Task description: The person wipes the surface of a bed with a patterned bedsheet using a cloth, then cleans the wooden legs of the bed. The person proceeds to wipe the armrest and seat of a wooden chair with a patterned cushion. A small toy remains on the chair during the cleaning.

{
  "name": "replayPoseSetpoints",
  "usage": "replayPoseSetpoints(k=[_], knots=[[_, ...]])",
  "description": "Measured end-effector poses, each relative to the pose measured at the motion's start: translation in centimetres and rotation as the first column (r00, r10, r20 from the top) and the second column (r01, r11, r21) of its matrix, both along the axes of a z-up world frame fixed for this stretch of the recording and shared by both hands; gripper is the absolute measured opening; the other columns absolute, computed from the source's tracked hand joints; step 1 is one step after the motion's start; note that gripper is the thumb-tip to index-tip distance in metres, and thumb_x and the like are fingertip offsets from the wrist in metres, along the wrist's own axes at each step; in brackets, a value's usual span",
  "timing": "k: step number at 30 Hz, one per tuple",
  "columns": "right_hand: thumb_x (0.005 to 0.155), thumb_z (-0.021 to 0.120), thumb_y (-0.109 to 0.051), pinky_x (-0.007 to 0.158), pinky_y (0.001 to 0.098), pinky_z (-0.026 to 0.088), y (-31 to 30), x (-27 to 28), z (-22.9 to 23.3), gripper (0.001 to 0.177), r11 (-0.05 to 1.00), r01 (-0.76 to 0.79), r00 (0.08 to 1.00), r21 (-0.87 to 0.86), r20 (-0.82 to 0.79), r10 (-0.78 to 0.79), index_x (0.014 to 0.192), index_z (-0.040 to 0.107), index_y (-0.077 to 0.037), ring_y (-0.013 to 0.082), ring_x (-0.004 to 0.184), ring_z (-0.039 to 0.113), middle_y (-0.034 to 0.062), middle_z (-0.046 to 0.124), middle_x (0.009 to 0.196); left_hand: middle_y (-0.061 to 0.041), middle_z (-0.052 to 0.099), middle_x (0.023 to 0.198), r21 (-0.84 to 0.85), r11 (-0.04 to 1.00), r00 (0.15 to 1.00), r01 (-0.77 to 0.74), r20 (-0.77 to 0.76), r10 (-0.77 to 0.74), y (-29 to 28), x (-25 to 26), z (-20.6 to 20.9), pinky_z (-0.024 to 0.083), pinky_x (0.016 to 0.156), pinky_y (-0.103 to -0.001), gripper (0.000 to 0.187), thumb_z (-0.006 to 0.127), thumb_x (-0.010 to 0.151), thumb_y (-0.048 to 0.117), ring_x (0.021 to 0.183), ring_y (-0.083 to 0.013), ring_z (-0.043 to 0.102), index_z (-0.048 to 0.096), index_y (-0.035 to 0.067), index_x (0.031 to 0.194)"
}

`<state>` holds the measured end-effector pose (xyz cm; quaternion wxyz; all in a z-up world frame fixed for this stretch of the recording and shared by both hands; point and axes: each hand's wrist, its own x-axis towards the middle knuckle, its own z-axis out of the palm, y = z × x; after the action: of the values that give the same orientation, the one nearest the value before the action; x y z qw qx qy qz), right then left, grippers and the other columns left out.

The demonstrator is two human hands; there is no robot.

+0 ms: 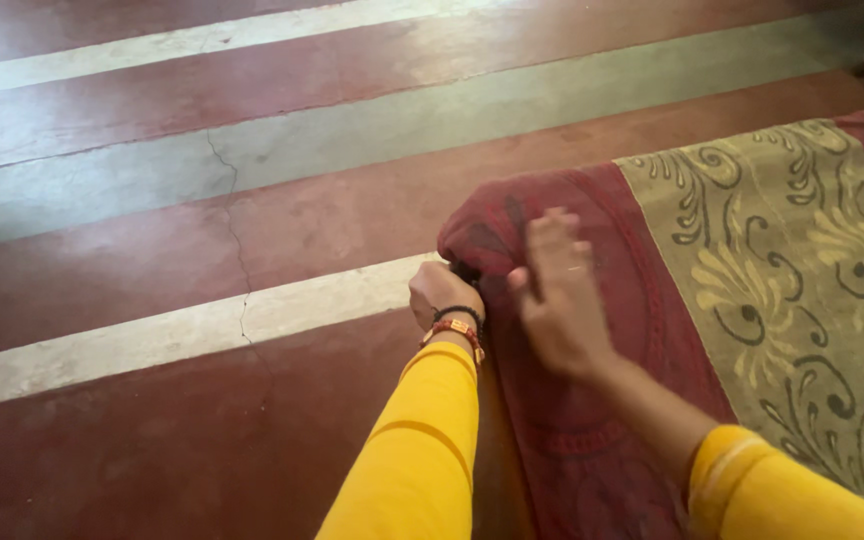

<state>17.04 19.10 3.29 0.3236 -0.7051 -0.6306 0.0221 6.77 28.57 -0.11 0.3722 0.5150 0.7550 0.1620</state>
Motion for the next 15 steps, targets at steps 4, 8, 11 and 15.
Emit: replayPoseSetpoints(k=[4, 8, 11, 15], knots=[[0.104, 0.05, -0.017, 0.128, 0.0471, 0.017, -0.1, -1.1, 1.1, 0.061, 0.901, -0.427, 0.853, -0.076, -0.364, 0.374, 0.16, 0.03, -0.005, 0.0332, 0.158, 0.025, 0.0196, 0.032, 0.168, -0.019, 0.076, 0.098, -0.041, 0.999, 0.995, 0.006, 0.097, -0.002, 0.0, -0.3, 0.4, 0.059, 0.077, -0.045, 0.024, 0.079, 0.085, 0.03, 0.094, -0.0371, 0.075, 0.079, 0.007, 0.093], [0.102, 0.049, -0.026, 0.129, 0.05, 0.01, 0.6, 0.9, 1.8, 0.066, 0.999, 0.022, 0.994, -0.035, -0.104, -0.026, 0.162, 0.03, -0.008, 0.033, 0.162, 0.015, 0.0165, 0.026, 0.171, -0.02, 0.074, 0.099, -0.022, 1.0, 0.998, -0.004, 0.06, 0.005, -0.2, -0.3, 0.8, 0.058, 0.078, -0.047, 0.027, 0.081, 0.083, 0.032, 0.096, -0.0393, 0.073, 0.079, 0.007, 0.092], [0.103, 0.047, -0.042, 0.123, 0.0523, 0.005, 1.1, 2.2, 0.9, 0.075, 0.915, 0.37, 0.929, -0.161, 0.065, -0.364, 0.161, 0.021, -0.003, 0.0358, 0.157, 0.006, 0.0216, 0.012, 0.169, -0.021, 0.075, 0.099, -0.011, 1.0, 0.999, -0.006, 0.039, 0.006, -0.3, -0.2, 0.6, 0.058, 0.078, -0.048, 0.024, 0.08, 0.084, 0.03, 0.095, -0.0395, 0.073, 0.079, 0.007, 0.093], [0.105, 0.038, -0.049, 0.124, 0.052, 0.004, 1.2, 0.8, 0.0, 0.08, 0.984, 0.0, 0.997, -0.18, 0.074, 0.013, 0.162, 0.016, 0.002, 0.0387, 0.158, 0.001, 0.0254, 0.007, 0.17, -0.022, 0.074, 0.099, 0.001, 1.0, 0.999, 0.004, 0.048, -0.004, 0.1, -0.4, 0.8, 0.058, 0.079, -0.047, 0.028, 0.083, 0.082, 0.031, 0.097, -0.0394, 0.073, 0.079, 0.006, 0.092]])
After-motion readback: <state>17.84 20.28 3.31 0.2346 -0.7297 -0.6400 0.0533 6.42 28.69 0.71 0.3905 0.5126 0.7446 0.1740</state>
